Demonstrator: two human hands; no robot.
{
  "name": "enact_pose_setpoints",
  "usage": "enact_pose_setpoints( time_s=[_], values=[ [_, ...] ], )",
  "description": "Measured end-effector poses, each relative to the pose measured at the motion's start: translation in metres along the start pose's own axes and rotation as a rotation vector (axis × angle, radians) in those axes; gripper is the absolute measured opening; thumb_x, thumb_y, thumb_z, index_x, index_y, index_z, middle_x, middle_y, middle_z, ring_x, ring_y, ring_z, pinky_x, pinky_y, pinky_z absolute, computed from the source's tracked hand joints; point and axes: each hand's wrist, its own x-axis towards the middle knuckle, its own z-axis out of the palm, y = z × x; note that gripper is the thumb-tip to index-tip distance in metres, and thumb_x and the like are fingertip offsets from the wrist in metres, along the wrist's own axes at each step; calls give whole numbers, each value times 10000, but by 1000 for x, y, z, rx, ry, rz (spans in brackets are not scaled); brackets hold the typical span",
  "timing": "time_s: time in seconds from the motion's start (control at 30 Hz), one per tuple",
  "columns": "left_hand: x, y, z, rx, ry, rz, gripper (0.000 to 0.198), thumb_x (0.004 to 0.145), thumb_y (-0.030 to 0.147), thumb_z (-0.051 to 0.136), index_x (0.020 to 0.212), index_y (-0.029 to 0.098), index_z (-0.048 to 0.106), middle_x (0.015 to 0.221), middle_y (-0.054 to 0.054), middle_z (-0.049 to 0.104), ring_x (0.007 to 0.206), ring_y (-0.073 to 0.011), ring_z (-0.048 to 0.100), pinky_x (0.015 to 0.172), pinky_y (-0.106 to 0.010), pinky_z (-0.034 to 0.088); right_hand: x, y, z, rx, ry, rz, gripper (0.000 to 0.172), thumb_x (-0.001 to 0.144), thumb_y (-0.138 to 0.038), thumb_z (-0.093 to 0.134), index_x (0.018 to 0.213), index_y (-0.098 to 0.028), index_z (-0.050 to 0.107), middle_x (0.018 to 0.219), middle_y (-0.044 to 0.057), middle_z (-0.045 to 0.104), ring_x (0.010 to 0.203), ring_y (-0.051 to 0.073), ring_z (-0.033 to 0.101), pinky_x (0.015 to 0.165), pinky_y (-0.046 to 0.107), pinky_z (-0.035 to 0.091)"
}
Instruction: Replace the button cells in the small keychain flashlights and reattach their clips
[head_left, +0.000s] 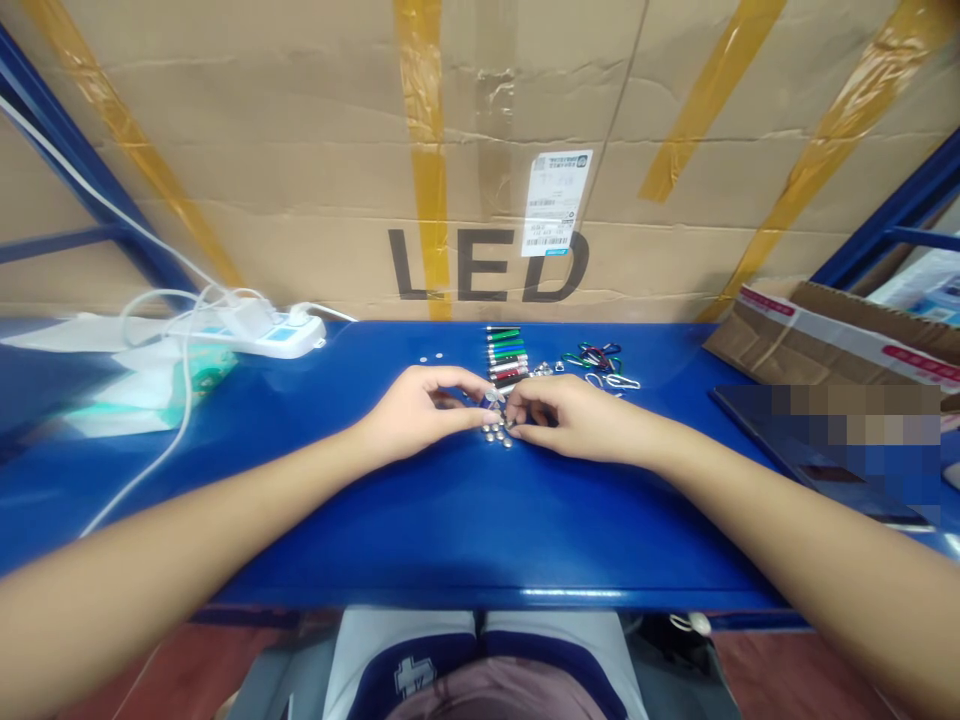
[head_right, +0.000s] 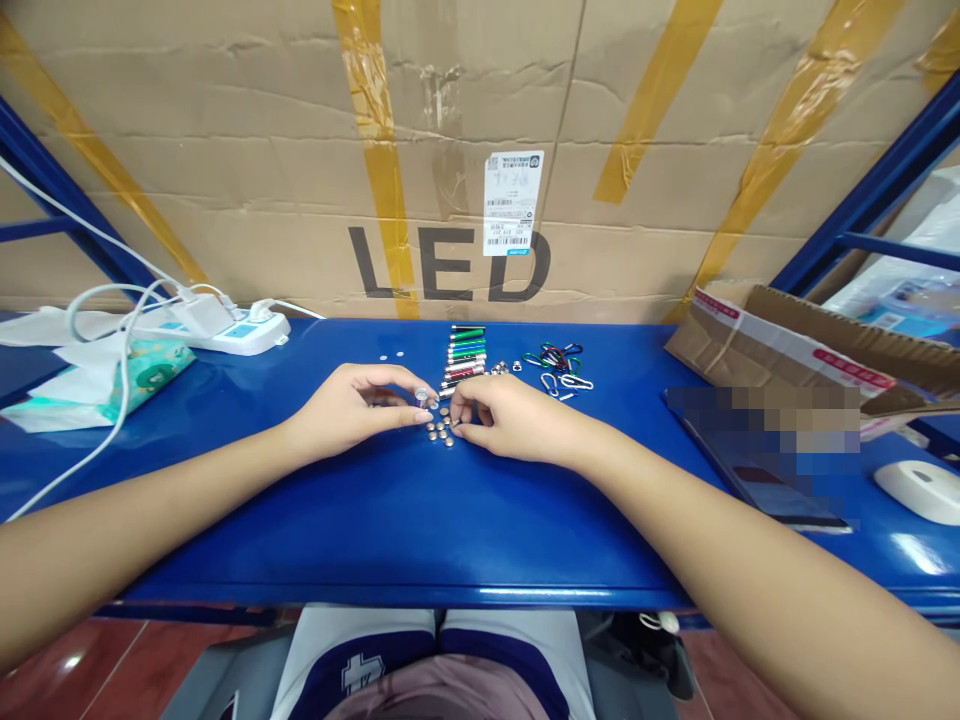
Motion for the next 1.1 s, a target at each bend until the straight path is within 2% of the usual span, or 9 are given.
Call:
enact_pose_setpoints(
  time_s=[0.13, 0.33, 0.5, 0.6, 0.7, 0.83, 0.93, 1.1],
  values=[
    [-1, 0, 1, -10, -40, 25, 305, 742, 359, 820, 965, 156, 776, 1001, -87, 765, 948, -217, 711, 840, -316, 579, 0, -1, -1, 6, 5, -24, 51, 858, -187, 643, 877, -174, 689, 766, 22, 686, 648, 141, 573, 618, 254, 440],
    [0, -1, 2, -6, -14, 16, 302, 742, 350, 817, 966, 151, 775, 998, -93, 762, 951, -222, 709, 819, -315, 590, 0, -3, 0, 58, -29, 9, 80, 860, -151, 617, 860, -171, 695, 751, 15, 692, 634, 134, 587, 621, 245, 440],
    [0, -1, 2, 4, -15, 30, 289, 738, 339, 820, 949, 147, 776, 996, -96, 759, 955, -224, 704, 845, -329, 585, 1, -3, 1, 29, -33, 19, 106, 800, -97, 611, 838, -166, 682, 740, 2, 685, 612, 115, 574, 606, 229, 431],
    [0, -1, 2, -7, -21, 20, 310, 732, 345, 824, 962, 143, 777, 1017, -101, 755, 964, -228, 704, 847, -334, 589, 1, -4, 1, 22, 52, -2, 72, 799, -132, 629, 833, -168, 680, 716, 3, 683, 604, 118, 581, 607, 234, 441],
    [0, -1, 2, -21, -21, 2, 323, 725, 359, 829, 958, 141, 779, 1021, -101, 756, 963, -233, 708, 844, -336, 592, 1, -8, -1, 95, 195, 7, 43, 816, -187, 640, 842, -171, 670, 755, 15, 686, 631, 124, 586, 634, 248, 474],
    [0, -2, 2, 2, -20, -4, 316, 737, 367, 819, 957, 144, 779, 1002, -93, 758, 937, -223, 710, 815, -316, 590, -2, -14, -3, 211, 334, -26, 86, 846, -244, 656, 892, -173, 671, 831, 32, 687, 688, 132, 588, 678, 267, 501],
    [0, -2, 3, 14, -30, 9, 307, 742, 366, 813, 954, 146, 779, 994, -92, 758, 919, -218, 710, 807, -315, 592, -3, -19, -1, 240, 371, -65, 99, 870, -270, 656, 907, -180, 672, 849, 37, 690, 701, 135, 592, 692, 276, 508],
    [-1, -2, 5, -11, -38, 13, 310, 730, 369, 817, 931, 137, 774, 985, -95, 751, 884, -214, 709, 800, -324, 597, -2, -21, 4, 203, 362, -104, 102, 881, -288, 655, 896, -191, 680, 835, 33, 697, 696, 138, 601, 688, 283, 509]
  ],
)
